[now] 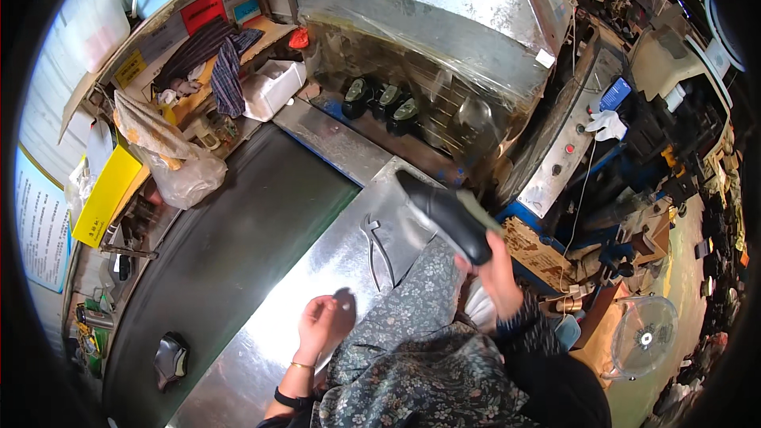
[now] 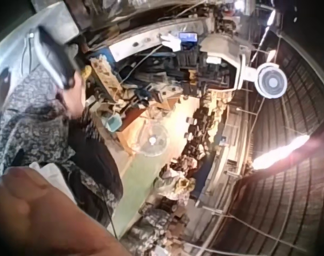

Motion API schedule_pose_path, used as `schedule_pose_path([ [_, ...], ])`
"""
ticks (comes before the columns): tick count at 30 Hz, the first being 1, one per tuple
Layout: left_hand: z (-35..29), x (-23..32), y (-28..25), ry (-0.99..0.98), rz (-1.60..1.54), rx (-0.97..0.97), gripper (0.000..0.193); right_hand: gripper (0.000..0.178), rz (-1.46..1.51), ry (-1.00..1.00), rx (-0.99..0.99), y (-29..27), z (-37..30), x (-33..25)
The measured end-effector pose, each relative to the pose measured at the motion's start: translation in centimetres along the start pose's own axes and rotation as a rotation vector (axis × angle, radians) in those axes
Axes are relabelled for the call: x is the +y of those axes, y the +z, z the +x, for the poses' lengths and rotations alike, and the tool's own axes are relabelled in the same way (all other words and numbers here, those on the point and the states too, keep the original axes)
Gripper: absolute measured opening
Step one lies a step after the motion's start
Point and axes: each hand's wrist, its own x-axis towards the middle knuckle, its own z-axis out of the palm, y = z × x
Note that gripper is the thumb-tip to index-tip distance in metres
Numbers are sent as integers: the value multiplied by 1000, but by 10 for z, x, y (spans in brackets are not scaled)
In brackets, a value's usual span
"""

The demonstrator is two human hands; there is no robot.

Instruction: Operating a machine and handling shoes on a production line in a factory setting.

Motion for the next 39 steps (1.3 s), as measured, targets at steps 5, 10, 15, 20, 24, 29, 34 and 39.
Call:
schedule_pose_path([
  [5, -19, -5, 31, -60, 1, -137, 21, 37, -995, -429, 202, 69, 147, 11],
  [10, -30, 20, 41, 173, 411, -356, 25, 31, -1201, -567, -738, 134, 22, 68],
  [15, -37, 0, 38, 335, 612, -461, 34, 23, -1056, -571, -685, 96, -74, 98],
  [20, -45, 14, 57, 414, 659, -566, 26, 20, -1120, -742, -621, 47, -76, 124],
  [24, -45, 9, 36, 323, 608, -540, 29, 19, -1113, -755, -643, 56, -81, 119],
  [29, -29, -21, -85, -147, 166, 133, 40, 19, -1206, -778, -662, 47, -85, 114],
  [34, -54, -53, -352, -63, 653, 1245, 57, 15, -1231, -802, -725, 44, -100, 120],
  [39, -51, -79, -432, -300, -130, 1670, 87, 14, -1374, -772, -666, 51, -93, 129],
])
